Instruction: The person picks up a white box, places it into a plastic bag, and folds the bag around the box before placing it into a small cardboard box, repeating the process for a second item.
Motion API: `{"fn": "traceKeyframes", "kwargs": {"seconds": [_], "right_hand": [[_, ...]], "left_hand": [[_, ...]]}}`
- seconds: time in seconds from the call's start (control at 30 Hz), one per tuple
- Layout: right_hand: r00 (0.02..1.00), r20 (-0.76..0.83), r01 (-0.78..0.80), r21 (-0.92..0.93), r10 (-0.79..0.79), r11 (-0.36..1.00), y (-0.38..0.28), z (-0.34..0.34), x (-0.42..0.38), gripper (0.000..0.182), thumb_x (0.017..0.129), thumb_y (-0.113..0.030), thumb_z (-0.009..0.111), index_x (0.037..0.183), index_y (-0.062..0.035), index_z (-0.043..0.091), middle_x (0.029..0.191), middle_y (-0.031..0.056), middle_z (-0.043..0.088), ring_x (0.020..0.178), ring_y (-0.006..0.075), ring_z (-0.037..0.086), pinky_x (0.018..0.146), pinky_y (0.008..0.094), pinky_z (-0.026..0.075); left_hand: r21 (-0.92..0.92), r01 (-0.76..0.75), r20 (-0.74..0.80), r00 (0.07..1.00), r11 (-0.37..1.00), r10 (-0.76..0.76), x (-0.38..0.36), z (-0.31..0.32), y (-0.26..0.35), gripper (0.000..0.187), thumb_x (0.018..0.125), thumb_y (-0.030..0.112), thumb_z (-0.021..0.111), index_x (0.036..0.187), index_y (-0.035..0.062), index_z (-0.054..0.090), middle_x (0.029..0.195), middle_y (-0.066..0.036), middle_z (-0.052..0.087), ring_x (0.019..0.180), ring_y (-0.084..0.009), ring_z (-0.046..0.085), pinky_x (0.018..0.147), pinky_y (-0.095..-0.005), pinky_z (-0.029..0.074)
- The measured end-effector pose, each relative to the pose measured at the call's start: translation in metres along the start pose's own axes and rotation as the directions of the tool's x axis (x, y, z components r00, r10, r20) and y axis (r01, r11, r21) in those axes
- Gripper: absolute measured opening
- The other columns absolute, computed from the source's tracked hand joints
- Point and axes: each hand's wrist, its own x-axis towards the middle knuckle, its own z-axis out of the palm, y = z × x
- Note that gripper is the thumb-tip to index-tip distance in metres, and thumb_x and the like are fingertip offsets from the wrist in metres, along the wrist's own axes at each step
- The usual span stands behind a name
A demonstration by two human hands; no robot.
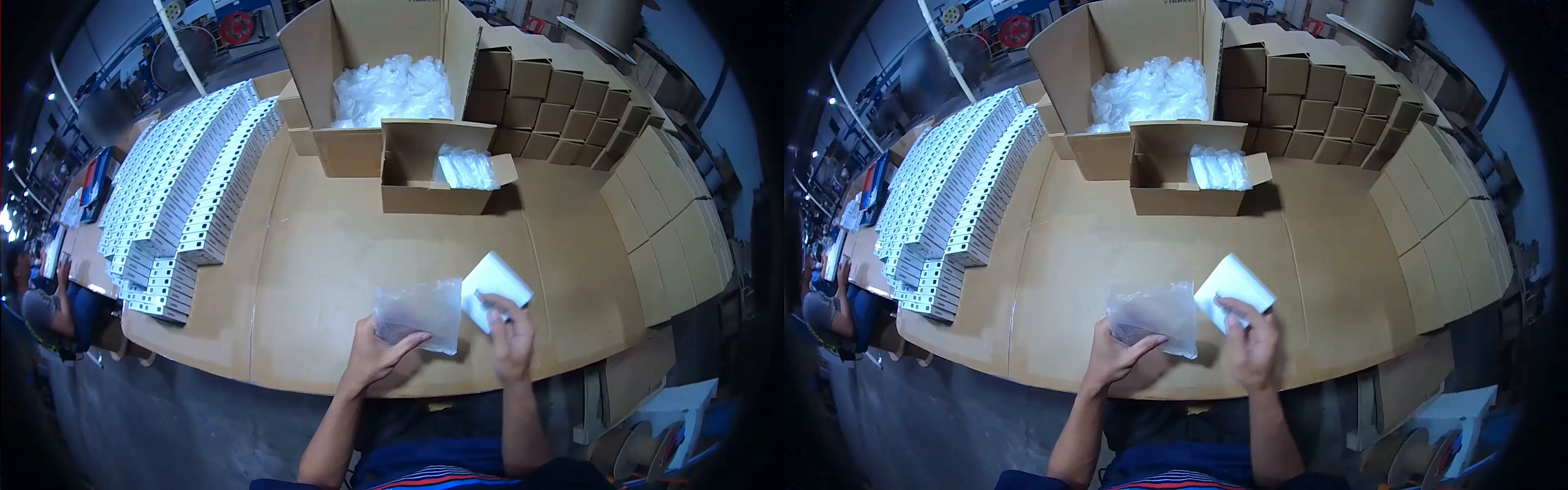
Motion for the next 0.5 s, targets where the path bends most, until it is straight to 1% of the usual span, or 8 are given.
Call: {"fn": "traceKeyframes", "kwargs": {"seconds": [0.03, 0.1, 0.13, 0.23, 0.27, 0.3, 0.37, 0.5], "right_hand": [[1.0, 0.005, 0.024, -0.111, -0.023, 0.994, -0.004, -0.013, 0.011, 0.016, 0.099, -0.002, 0.059, 0.111, 0.0026, 0.069, 0.111, 0.0126, 0.062, 0.104, 0.0202, 0.061, 0.094, 0.0315, 0.048], [0.988, -0.003, 0.158, 0.051, -0.158, 0.986, -0.022, -0.019, 0.033, 0.027, 0.1, -0.001, 0.059, 0.127, 0.001, 0.059, 0.12, 0.0125, 0.058, 0.11, 0.0187, 0.057, 0.096, 0.0315, 0.047], [0.936, 0.017, 0.351, 0.001, -0.351, 0.936, -0.028, -0.018, 0.045, 0.041, 0.098, 0.001, 0.061, 0.137, -0.0017, 0.046, 0.124, 0.0123, 0.053, 0.113, 0.0186, 0.055, 0.097, 0.0317, 0.047], [0.885, 0.145, 0.415, 0.189, -0.443, 0.89, -0.05, -0.01, 0.063, 0.048, 0.095, 0.005, 0.064, 0.137, -0.0041, 0.042, 0.124, 0.0109, 0.051, 0.111, 0.0183, 0.055, 0.097, 0.032, 0.048], [0.844, 0.268, 0.433, 0.171, -0.464, 0.885, -0.057, -0.012, 0.069, 0.051, 0.094, 0.008, 0.064, 0.137, -0.0056, 0.04, 0.118, 0.0098, 0.052, 0.109, 0.0171, 0.056, 0.097, 0.0328, 0.048], [0.81, 0.347, 0.413, 0.231, -0.472, 0.881, -0.062, -0.009, 0.074, 0.047, 0.094, 0.006, 0.066, 0.135, -0.0055, 0.044, 0.118, 0.01, 0.054, 0.106, 0.0157, 0.058, 0.094, 0.0313, 0.049], [0.788, 0.496, 0.269, 0.254, -0.364, 0.929, -0.07, -0.008, 0.083, 0.039, 0.095, 0.003, 0.067, 0.129, -0.006, 0.052, 0.116, 0.0087, 0.059, 0.1, 0.0143, 0.062, 0.088, 0.0297, 0.051], [0.712, 0.629, 0.223, 0.218, -0.311, 0.95, -0.078, 0.001, 0.098, 0.032, 0.093, 0.006, 0.065, 0.122, -0.0075, 0.061, 0.112, 0.0069, 0.065, 0.095, 0.0134, 0.064, 0.083, 0.0279, 0.052]], "left_hand": [[0.024, -0.012, 0.017, 1.0, 1.0, 0.012, -0.003, -0.001, -0.002, 0.03, 0.083, 0.008, 0.085, 0.107, -0.0039, 0.072, 0.096, -0.012, 0.077, 0.088, -0.0173, 0.074, 0.08, -0.0314, 0.058], [0.073, -0.043, 0.055, 0.998, 0.996, 0.039, -0.007, -0.002, -0.008, 0.027, 0.083, 0.007, 0.084, 0.105, -0.0034, 0.073, 0.095, -0.013, 0.078, 0.088, -0.0175, 0.074, 0.078, -0.0314, 0.058], [0.071, -0.048, 0.06, 0.997, 0.996, 0.044, -0.008, 0.0, -0.008, 0.026, 0.083, 0.007, 0.085, 0.104, -0.0033, 0.073, 0.094, -0.013, 0.078, 0.086, -0.0176, 0.075, 0.077, -0.0315, 0.058], [0.079, -0.054, 0.067, 0.997, 0.995, 0.049, -0.009, 0.003, -0.006, 0.025, 0.082, 0.008, 0.085, 0.102, -0.0029, 0.073, 0.093, -0.012, 0.078, 0.084, -0.018, 0.075, 0.076, -0.0317, 0.058], [0.089, -0.046, 0.065, 0.997, 0.995, 0.04, -0.01, 0.003, -0.007, 0.025, 0.082, 0.008, 0.085, 0.102, -0.0028, 0.073, 0.093, -0.012, 0.078, 0.084, -0.0182, 0.075, 0.076, -0.0317, 0.058], [0.1, -0.041, 0.062, 0.997, 0.994, 0.035, -0.01, 0.003, -0.007, 0.026, 0.082, 0.008, 0.085, 0.102, -0.0027, 0.073, 0.093, -0.012, 0.078, 0.084, -0.0184, 0.075, 0.076, -0.0317, 0.058], [0.124, -0.043, 0.075, 0.997, 0.991, 0.033, -0.009, 0.004, -0.007, 0.026, 0.082, 0.009, 0.085, 0.103, -0.0027, 0.073, 0.093, -0.012, 0.078, 0.084, -0.0183, 0.075, 0.076, -0.0319, 0.058], [0.13, -0.059, 0.047, 0.997, 0.99, 0.053, -0.008, 0.005, 0.0, 0.025, 0.083, 0.009, 0.084, 0.102, -0.0027, 0.073, 0.092, -0.013, 0.078, 0.083, -0.0187, 0.075, 0.076, -0.0326, 0.058]]}}
